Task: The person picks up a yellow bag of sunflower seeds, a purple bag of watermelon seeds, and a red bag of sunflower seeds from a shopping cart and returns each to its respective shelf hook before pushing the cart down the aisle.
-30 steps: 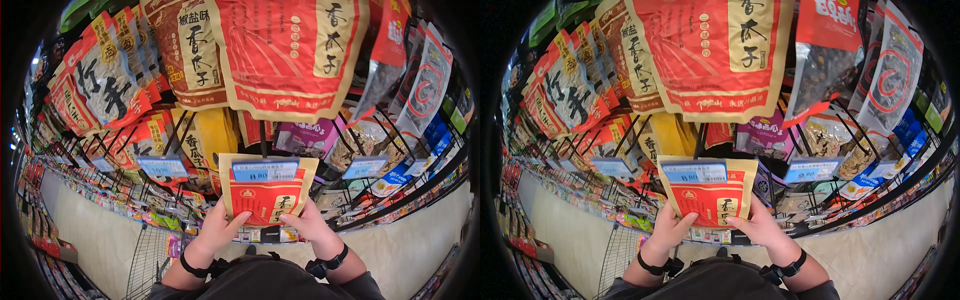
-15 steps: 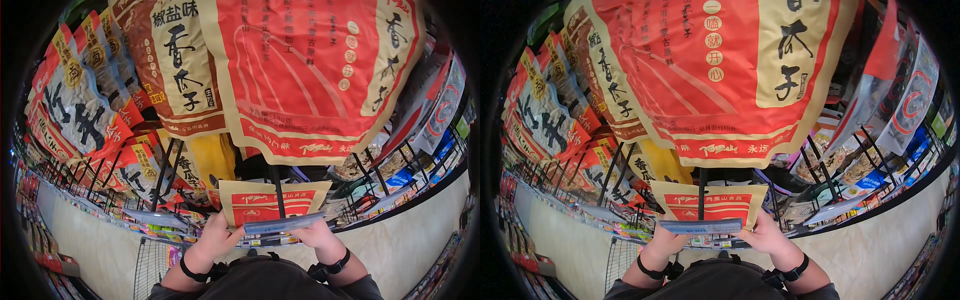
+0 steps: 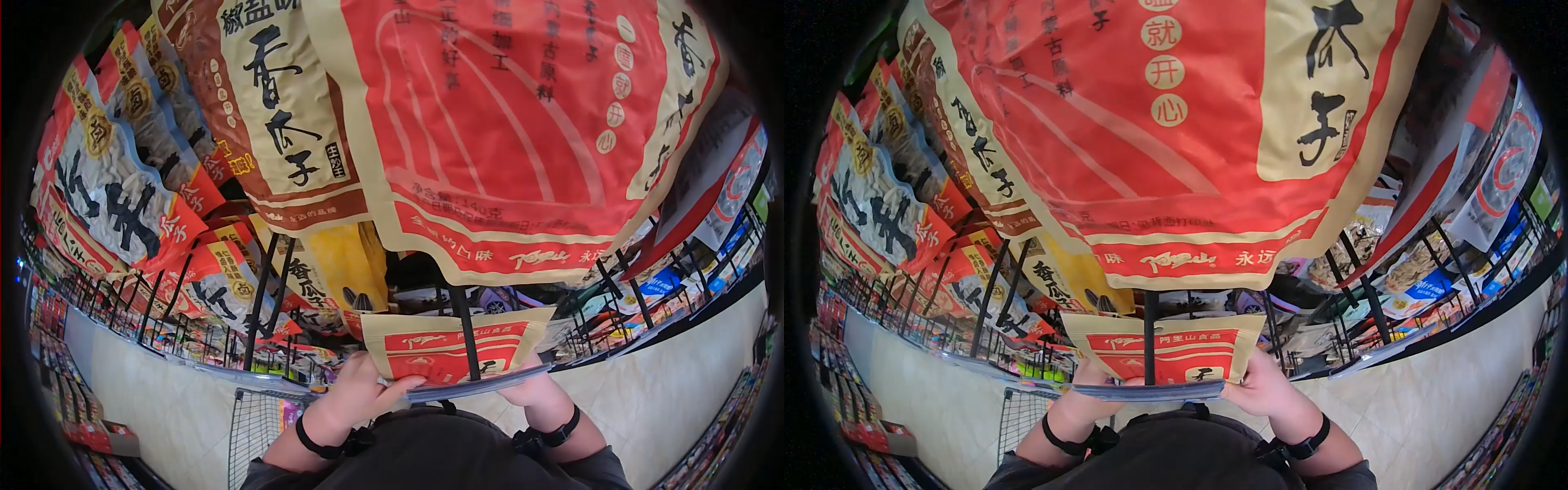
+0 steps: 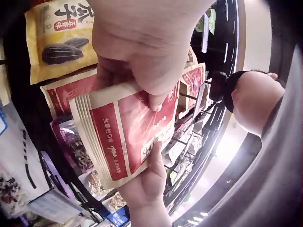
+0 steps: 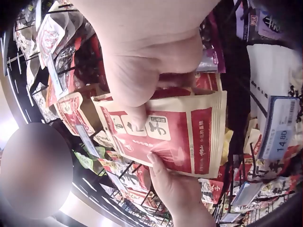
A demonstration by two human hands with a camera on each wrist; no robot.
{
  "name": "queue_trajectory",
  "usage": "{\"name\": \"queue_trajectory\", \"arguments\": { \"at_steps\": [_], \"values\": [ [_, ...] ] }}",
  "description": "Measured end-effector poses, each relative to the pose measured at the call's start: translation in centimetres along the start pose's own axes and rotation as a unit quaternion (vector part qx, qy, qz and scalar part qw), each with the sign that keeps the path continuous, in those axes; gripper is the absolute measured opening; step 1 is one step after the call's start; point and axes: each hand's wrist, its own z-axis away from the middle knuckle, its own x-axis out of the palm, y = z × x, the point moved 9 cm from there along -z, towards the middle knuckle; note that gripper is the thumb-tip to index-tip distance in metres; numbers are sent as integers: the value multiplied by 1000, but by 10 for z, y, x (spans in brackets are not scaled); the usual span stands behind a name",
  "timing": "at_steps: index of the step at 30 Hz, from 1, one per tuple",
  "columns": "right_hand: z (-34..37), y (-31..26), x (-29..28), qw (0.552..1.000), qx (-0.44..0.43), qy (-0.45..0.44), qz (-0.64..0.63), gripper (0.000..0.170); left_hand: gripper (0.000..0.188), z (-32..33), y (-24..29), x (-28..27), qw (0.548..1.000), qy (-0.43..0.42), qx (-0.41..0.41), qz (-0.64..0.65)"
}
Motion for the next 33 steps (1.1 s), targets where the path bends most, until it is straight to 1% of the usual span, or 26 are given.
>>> {"name": "queue_trajectory", "arguments": {
  "at_steps": [3,5,9,12,15,16,17,18,19,20,21,22,24,25,26,28,29,30,32,33],
  "values": [
    [0,1,1,999,-12,-3,29,51,31,-3,2,-3,999,1,-18,28],
    [-1,-1,2,998,-11,-1,65,50,31,-4,4,-4,999,-7,-24,21],
    [-3,-11,5,999,-14,3,52,52,29,-8,9,-4,999,-26,-44,6],
    [-6,-18,7,998,-21,-3,62,54,31,-6,5,-4,999,-14,-39,21],
    [-8,-15,5,998,-29,9,53,55,35,-9,5,-5,998,-10,-54,34],
    [-9,-9,4,1000,-14,18,18,56,35,-9,4,-4,998,-9,-53,34],
    [-11,-5,3,999,0,28,-17,58,39,-7,-4,-3,995,-2,-80,68],
    [-13,-4,5,999,0,28,-17,58,42,-6,-11,-1,989,4,-106,102],
    [-16,-1,4,997,15,47,-52,59,42,-8,-14,1,989,4,-106,102],
    [-19,2,2,994,30,67,-87,60,44,-10,-21,2,985,13,-125,117],
    [-24,3,-1,994,34,67,-74,60,46,-13,-27,3,980,23,-145,133],
    [-27,5,-2,994,35,68,-75,60,46,-17,-29,6,980,22,-146,134],
    [-36,8,-12,992,21,101,-77,57,45,-27,-30,0,973,76,-131,174],
    [-40,9,-17,990,12,120,-73,55,43,-31,-29,2,962,67,-151,217],
    [-46,9,-18,990,13,119,-72,55,43,-35,-30,3,962,67,-151,218],
    [-55,9,-25,983,18,167,-75,53,43,-41,-34,-2,952,100,-137,254],
    [-60,12,-27,977,12,192,-91,50,49,-45,-33,-2,948,91,-140,269],
    [-66,12,-29,977,12,192,-90,50,49,-47,-34,-1,948,92,-139,270],
    [-74,16,-37,972,32,225,-54,48,59,-49,-28,-4,961,112,-78,241],
    [-78,20,-38,966,4,243,-84,46,59,-48,-28,-6,960,113,-77,243]
  ]
}}
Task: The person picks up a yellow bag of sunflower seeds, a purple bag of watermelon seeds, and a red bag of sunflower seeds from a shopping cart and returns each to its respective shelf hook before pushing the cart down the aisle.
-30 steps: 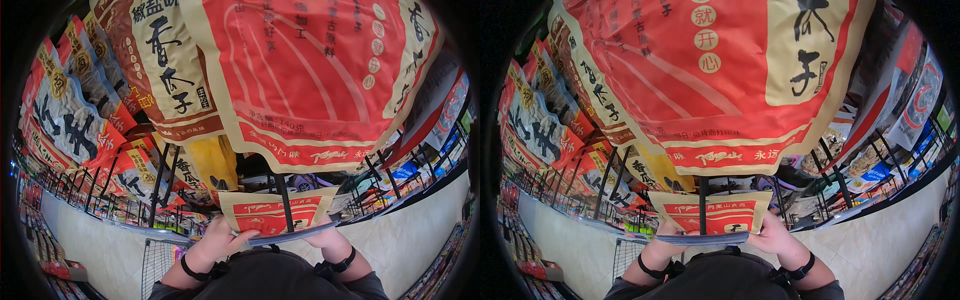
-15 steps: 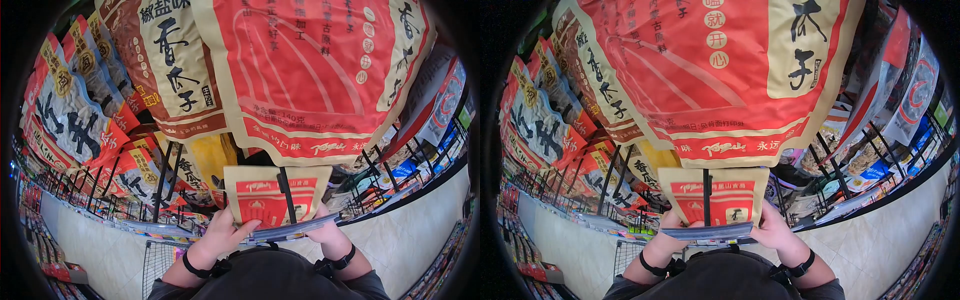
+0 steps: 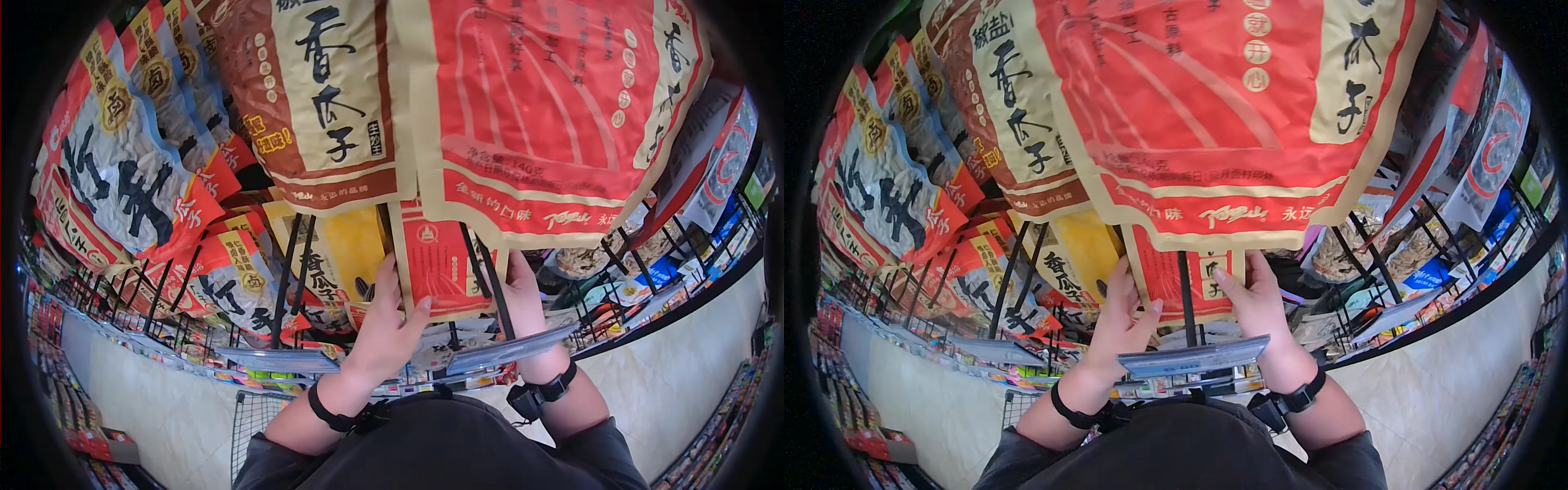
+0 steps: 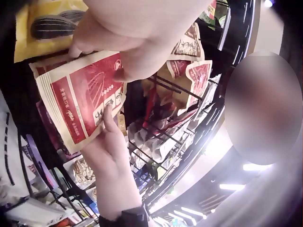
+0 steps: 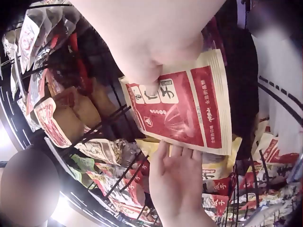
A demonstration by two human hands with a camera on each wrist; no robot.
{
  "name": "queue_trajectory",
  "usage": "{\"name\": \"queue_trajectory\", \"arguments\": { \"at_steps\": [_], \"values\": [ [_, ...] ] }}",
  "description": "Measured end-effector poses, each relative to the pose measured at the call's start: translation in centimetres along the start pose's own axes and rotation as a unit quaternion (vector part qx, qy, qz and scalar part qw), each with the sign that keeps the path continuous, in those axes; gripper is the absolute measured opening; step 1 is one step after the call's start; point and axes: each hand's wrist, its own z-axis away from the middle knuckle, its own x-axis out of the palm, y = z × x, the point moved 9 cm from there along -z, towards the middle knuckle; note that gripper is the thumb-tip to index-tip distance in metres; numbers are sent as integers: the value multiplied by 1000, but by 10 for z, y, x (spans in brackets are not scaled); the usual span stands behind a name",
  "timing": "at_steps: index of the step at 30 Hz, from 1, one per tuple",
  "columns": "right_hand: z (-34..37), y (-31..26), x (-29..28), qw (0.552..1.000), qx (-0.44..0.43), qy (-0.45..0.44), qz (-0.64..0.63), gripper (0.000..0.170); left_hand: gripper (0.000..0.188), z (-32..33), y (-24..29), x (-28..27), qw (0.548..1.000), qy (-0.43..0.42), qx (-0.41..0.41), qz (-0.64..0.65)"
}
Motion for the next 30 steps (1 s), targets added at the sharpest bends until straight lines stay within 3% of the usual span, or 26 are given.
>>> {"name": "queue_trajectory", "arguments": {
  "at_steps": [2,5,7,8,9,11,14,16,17,19,21,22,23,24,27,30],
  "values": [
    [-1,-4,6,1000,-14,9,12,45,72,3,1,6,996,-56,-1,-65],
    [-4,-6,4,997,-36,20,65,45,76,15,1,1,984,-62,4,-164],
    [0,-6,-3,988,4,42,146,43,73,28,7,-3,981,-51,-16,-184],
    [-1,-1,-6,997,-28,18,64,41,71,35,13,-7,976,-44,-32,-209],
    [-3,7,-12,997,-27,11,69,41,71,40,23,-11,978,-36,-33,-205],
    [-3,17,-25,995,-35,9,94,40,60,56,53,-4,954,-117,24,-276],
    [14,18,-27,997,-4,-17,72,40,30,89,108,-11,951,-148,84,-256],
    [31,23,-39,998,14,-54,41,38,14,125,165,-20,923,-107,258,-266],
    [44,19,-42,997,14,-26,69,35,19,150,190,-26,894,-42,382,-230],
    [58,18,-46,994,34,-49,92,31,17,189,222,-33,885,-12,383,-263],
    [78,-5,-43,990,38,-64,119,27,39,254,269,-47,763,166,605,-153],
    [84,-7,-50,988,38,-70,129,27,33,271,282,-36,713,212,645,-176],
    [91,-10,-56,987,36,-77,136,27,33,282,291,-30,715,223,638,-179],
    [98,-12,-63,986,42,-84,142,27,30,301,299,-15,669,251,650,-259],
    [122,-19,-86,986,57,-77,138,27,25,338,313,25,612,246,634,-404],
    [146,-20,-114,985,68,-65,142,26,26,368,312,47,625,268,637,-364]
  ]
}}
